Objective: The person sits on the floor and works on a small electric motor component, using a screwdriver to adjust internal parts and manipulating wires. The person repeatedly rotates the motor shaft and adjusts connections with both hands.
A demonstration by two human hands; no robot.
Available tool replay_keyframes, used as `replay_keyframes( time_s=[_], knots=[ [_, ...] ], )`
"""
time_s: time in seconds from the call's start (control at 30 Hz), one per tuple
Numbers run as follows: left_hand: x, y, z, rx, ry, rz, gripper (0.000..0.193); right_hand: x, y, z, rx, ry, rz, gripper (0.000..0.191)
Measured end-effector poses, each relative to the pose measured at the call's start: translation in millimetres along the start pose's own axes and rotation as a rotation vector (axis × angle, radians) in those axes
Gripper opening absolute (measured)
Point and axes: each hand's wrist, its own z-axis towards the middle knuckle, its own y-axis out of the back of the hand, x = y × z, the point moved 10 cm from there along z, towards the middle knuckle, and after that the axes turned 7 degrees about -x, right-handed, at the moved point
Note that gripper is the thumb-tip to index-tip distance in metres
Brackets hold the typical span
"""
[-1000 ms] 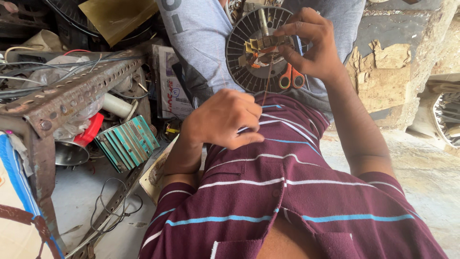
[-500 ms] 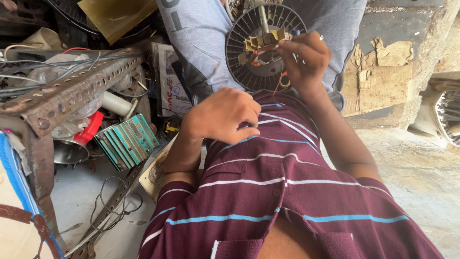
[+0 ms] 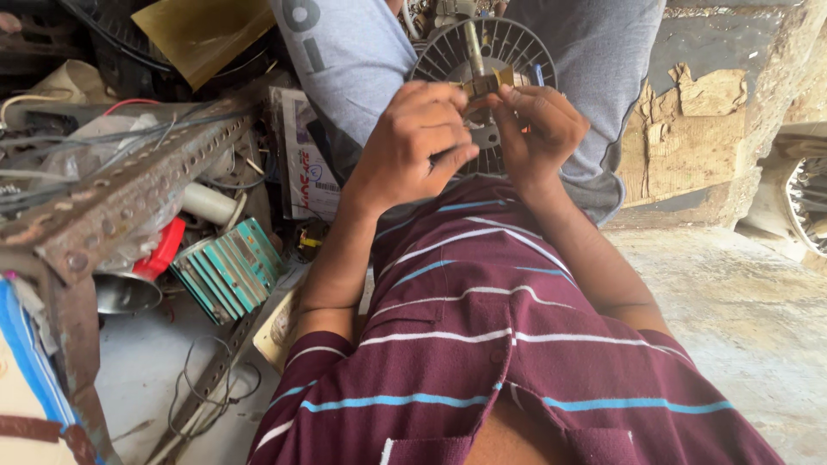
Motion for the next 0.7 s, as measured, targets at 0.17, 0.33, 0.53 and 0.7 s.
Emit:
replay_keyframes(
  time_s=[0.17, 0.33, 0.53, 0.7],
  knots=[
    [21.0, -19.3, 8.0, 0.025, 0.006, -0.042, 0.014, -5.2, 2.5, -7.3, -0.048, 0.003, -0.02, 0.017],
    [22.2, -31.5, 11.5, 0.09, 0.019, -0.114, 0.014, -1.0, 6.1, -12.1, -0.036, 0.071, -0.023, 0.023],
    [25.0, -35.0, 7.0, 0.158, 0.042, -0.189, 0.013, 16.1, 7.2, -18.5, 0.03, 0.199, -0.032, 0.023],
    [19.8, -12.8, 11.1, -0.052, 0.029, -0.136, 0.015, 12.8, 1.6, -22.4, 0.142, 0.121, -0.025, 0.023]
  ],
)
